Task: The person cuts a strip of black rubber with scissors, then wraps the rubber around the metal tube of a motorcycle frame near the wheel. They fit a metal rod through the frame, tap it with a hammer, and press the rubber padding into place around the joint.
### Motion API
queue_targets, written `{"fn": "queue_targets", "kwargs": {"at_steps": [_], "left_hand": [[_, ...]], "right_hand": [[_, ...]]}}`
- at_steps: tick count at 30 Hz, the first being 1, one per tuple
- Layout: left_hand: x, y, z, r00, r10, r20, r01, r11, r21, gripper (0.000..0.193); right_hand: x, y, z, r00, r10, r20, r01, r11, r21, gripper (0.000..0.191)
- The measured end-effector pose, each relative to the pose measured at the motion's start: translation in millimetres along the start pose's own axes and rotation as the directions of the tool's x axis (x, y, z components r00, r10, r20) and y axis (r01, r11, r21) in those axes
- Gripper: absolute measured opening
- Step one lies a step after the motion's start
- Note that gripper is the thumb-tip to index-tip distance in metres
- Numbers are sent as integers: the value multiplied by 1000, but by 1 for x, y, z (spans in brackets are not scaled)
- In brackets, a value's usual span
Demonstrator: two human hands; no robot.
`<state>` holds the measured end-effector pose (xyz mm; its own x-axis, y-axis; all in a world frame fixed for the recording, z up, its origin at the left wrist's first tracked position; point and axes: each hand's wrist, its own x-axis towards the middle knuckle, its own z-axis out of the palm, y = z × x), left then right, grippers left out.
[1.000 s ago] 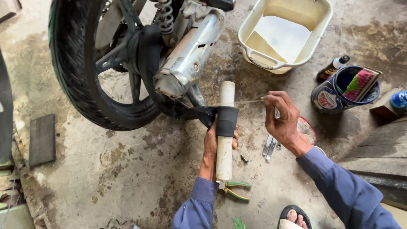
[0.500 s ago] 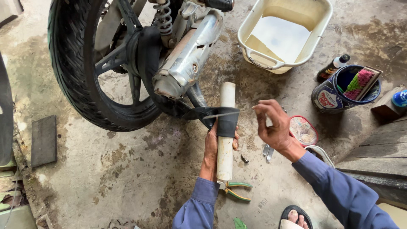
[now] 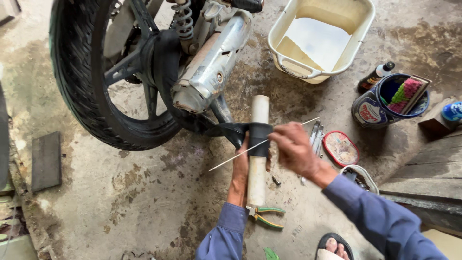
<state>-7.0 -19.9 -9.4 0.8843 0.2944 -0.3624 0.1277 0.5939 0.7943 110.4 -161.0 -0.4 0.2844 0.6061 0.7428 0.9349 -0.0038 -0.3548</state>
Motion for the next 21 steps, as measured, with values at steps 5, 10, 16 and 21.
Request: {"fn": "queue_targets", "kwargs": {"at_steps": [5, 10, 16, 21], "left_hand": [[1, 2, 0, 999, -36, -38, 31, 993, -113, 59], [0, 8, -1, 999, 8, -50, -11, 999, -53, 66], [3, 9, 2, 991, -82, -102, 71, 992, -102, 65], [2, 7, 2, 989, -97, -115, 92, 995, -45, 66]], "right_hand": [[-1, -4, 1, 981, 191, -36, -193, 980, -42, 33], [1, 1, -3, 982, 189, 6, -188, 981, -50, 37], [-3, 1, -7, 980, 195, 32, -194, 981, -28, 39], [-1, 6, -2, 997, 73, 20, -71, 995, -77, 39]]}}
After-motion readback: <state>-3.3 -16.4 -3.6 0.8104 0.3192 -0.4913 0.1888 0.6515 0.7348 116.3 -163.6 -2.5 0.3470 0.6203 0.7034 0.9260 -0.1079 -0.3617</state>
